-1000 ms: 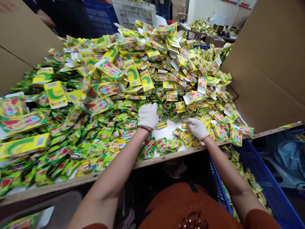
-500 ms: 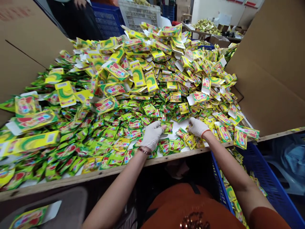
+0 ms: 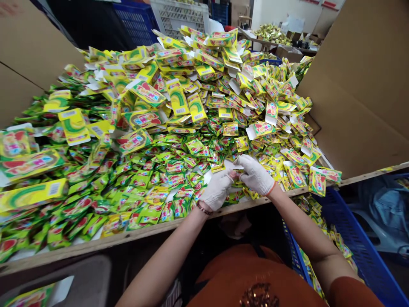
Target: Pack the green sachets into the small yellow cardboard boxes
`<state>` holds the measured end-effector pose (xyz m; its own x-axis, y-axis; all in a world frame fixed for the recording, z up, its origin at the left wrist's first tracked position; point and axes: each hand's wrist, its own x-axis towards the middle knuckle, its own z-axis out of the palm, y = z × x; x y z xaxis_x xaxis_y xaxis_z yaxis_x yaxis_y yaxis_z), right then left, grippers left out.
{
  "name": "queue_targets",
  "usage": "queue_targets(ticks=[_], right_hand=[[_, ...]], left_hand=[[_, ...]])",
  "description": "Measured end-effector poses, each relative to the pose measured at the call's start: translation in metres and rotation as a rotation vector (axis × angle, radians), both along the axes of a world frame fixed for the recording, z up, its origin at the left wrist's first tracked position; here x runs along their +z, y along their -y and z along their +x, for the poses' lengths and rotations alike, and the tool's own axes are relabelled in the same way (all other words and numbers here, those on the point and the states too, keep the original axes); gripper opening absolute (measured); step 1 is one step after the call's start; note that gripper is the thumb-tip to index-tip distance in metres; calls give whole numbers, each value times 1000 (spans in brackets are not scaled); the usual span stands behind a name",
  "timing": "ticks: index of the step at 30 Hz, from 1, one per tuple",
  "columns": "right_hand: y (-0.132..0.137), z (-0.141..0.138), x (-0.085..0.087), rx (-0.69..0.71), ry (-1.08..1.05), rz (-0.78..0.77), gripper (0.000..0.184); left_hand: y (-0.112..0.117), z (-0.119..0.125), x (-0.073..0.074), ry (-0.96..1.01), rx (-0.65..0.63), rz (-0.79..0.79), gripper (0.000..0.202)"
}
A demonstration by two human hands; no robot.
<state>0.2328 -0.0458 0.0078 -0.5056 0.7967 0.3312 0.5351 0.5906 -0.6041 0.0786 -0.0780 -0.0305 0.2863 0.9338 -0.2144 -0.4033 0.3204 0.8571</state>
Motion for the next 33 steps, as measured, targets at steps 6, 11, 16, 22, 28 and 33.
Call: queue_targets(ticks=[6, 11, 16, 22, 28, 33], right_hand=[[8, 8, -10, -183, -181, -200, 39], [9, 11, -17, -233, -346, -373, 42], [13, 13, -29, -253, -526, -630, 29], [21, 17, -31, -300, -553, -595, 28], [26, 17, -25, -276, -626, -650, 39], [22, 21, -12, -238, -907, -618, 38]], left_hand=[[-1, 0, -6, 13, 126, 7, 39], [-3, 3, -6, -185, 205, 199, 30], [-36, -11, 20, -810, 345, 748, 19], [-143, -63, 48, -1540, 599, 742, 42], [-178, -91, 71, -1522, 646, 752, 20], [-109, -80, 65, -728, 623, 667, 43]])
